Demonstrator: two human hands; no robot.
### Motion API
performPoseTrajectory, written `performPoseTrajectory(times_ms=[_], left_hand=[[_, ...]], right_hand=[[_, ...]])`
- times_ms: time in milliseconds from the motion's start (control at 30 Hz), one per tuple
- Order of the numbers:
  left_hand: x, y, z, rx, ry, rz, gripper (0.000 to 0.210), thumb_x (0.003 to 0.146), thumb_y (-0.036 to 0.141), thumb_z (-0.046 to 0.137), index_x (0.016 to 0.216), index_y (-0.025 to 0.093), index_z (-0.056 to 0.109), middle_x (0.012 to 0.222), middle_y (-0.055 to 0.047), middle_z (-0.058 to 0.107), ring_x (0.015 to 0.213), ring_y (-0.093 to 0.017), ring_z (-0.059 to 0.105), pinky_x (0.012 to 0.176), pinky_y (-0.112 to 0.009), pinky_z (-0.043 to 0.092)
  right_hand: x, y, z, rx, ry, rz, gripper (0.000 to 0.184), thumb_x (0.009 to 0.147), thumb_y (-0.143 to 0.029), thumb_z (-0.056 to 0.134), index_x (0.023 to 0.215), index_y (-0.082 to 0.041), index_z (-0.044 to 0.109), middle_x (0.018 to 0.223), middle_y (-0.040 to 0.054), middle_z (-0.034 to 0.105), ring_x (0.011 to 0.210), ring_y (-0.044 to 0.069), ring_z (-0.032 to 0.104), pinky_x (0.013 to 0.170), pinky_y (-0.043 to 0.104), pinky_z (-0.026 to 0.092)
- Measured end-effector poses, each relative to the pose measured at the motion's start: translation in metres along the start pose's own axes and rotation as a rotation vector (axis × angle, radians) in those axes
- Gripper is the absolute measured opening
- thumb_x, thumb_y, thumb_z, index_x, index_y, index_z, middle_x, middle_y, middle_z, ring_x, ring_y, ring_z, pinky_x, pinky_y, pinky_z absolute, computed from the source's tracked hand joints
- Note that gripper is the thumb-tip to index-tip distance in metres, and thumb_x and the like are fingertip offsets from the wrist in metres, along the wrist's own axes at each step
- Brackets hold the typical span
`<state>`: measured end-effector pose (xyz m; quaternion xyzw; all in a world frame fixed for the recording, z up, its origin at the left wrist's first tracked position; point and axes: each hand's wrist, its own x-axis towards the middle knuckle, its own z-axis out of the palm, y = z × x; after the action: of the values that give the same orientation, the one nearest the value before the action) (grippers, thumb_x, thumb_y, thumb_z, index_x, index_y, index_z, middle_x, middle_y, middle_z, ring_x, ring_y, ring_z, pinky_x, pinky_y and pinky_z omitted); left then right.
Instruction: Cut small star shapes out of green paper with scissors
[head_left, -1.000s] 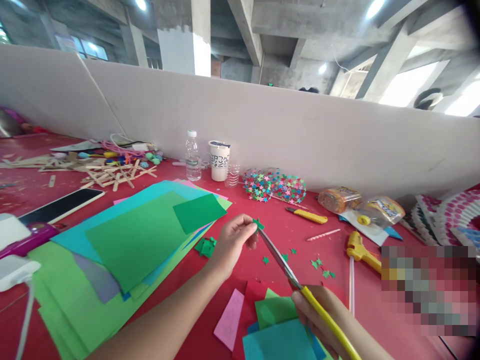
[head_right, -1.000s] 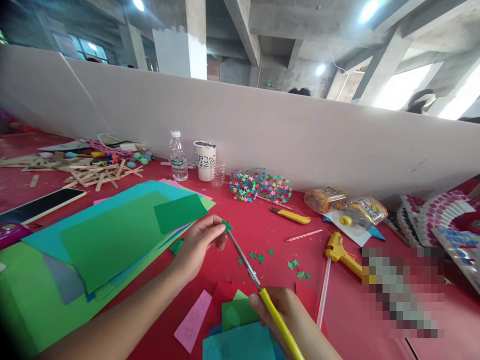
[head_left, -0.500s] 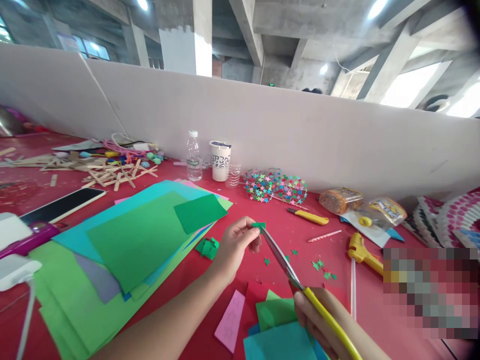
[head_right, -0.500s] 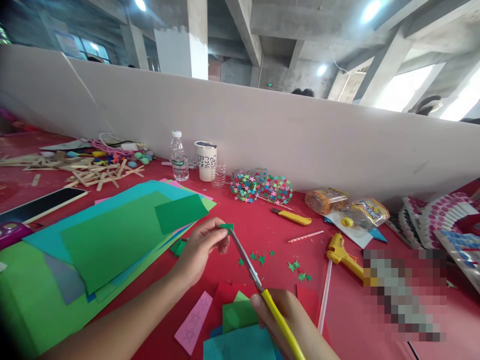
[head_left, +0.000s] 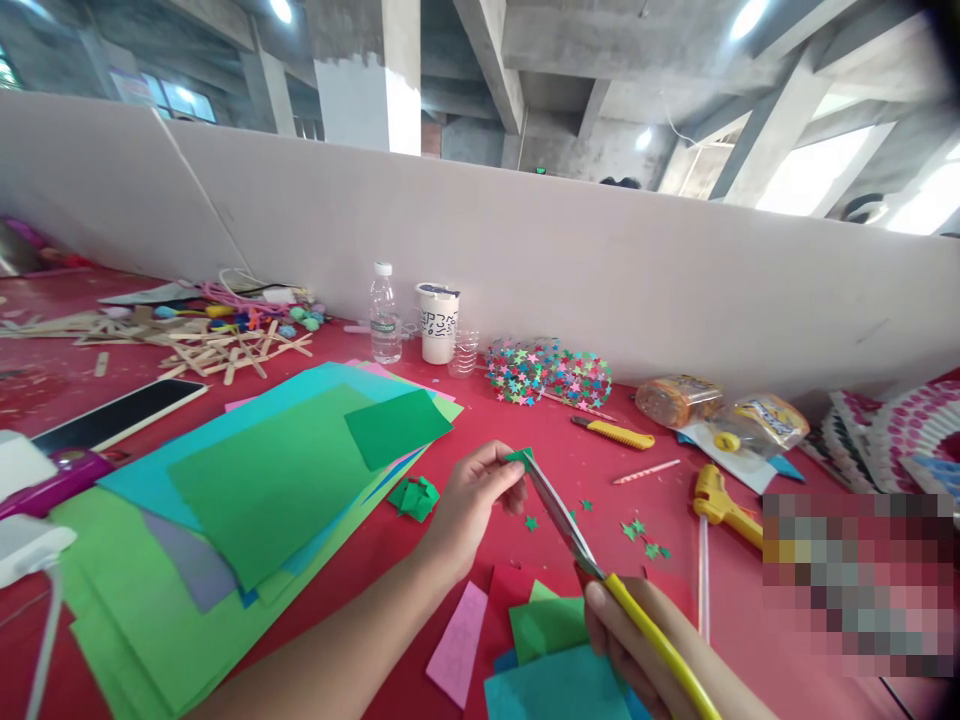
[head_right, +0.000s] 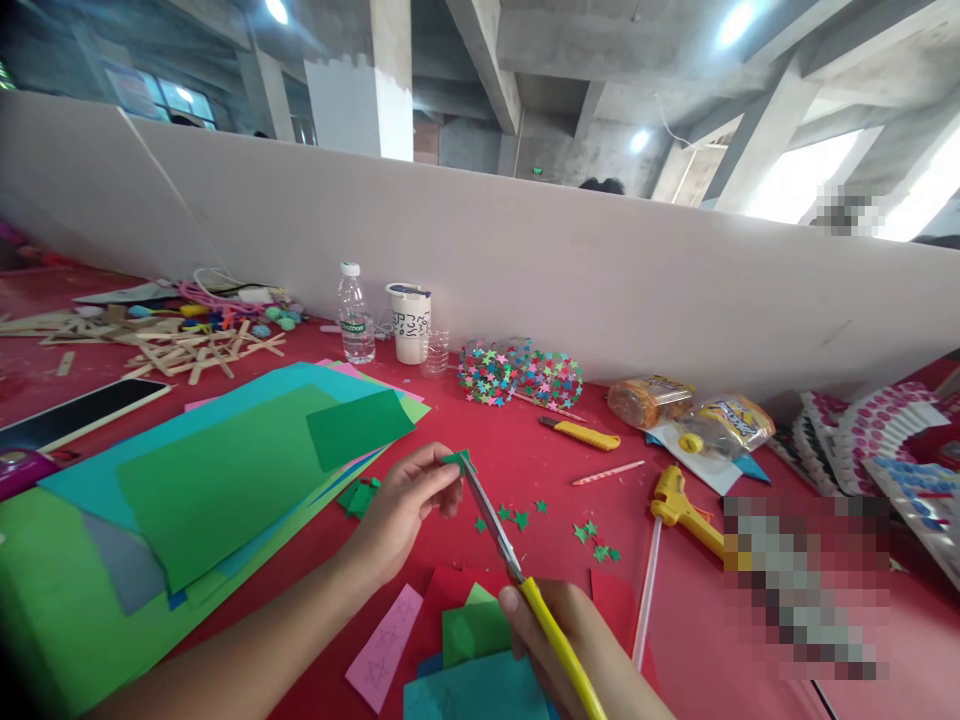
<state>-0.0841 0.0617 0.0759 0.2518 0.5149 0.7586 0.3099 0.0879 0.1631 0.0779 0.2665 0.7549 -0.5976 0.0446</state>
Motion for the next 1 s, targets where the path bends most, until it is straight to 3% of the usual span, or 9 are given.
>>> performPoseTrajectory(times_ms=[600, 800, 1000], left_hand=[[-0.0021, -0.0038, 0.0016, -0.103, -0.004, -0.016, 0.013, 0.079, 0.026, 0.057, 0.070, 0.018, 0.055, 0.059, 0.002, 0.057, 0.054, -0.008, 0.051, 0.054, -0.020, 0.038], [-0.0030, -0.0018, 0.0024, -0.082, -0.051, -0.005, 0.013, 0.082, 0.024, 0.055, 0.071, 0.017, 0.054, 0.060, 0.002, 0.056, 0.053, -0.008, 0.050, 0.054, -0.020, 0.038], [-0.0028, -0.0013, 0.0029, -0.061, -0.057, -0.011, 0.013, 0.082, 0.023, 0.054, 0.071, 0.016, 0.055, 0.059, 0.002, 0.056, 0.053, -0.007, 0.049, 0.053, -0.020, 0.037]], right_hand=[[0.0027, -0.0010, 0.0011, -0.255, 0.062, -0.037, 0.062, 0.077, -0.078, 0.031, 0.056, -0.020, 0.043, 0.035, -0.0066, 0.029, 0.041, 0.009, 0.031, 0.037, 0.019, 0.018], [0.0008, 0.0007, 0.0032, -0.159, 0.059, -0.027, 0.066, 0.073, -0.082, 0.028, 0.062, -0.019, 0.045, 0.033, -0.0088, 0.031, 0.031, 0.006, 0.028, 0.034, 0.020, 0.019], [0.0016, -0.0015, 0.0014, -0.240, 0.066, -0.044, 0.068, 0.071, -0.084, 0.025, 0.058, -0.020, 0.043, 0.032, -0.0072, 0.032, 0.032, 0.008, 0.032, 0.034, 0.021, 0.020]])
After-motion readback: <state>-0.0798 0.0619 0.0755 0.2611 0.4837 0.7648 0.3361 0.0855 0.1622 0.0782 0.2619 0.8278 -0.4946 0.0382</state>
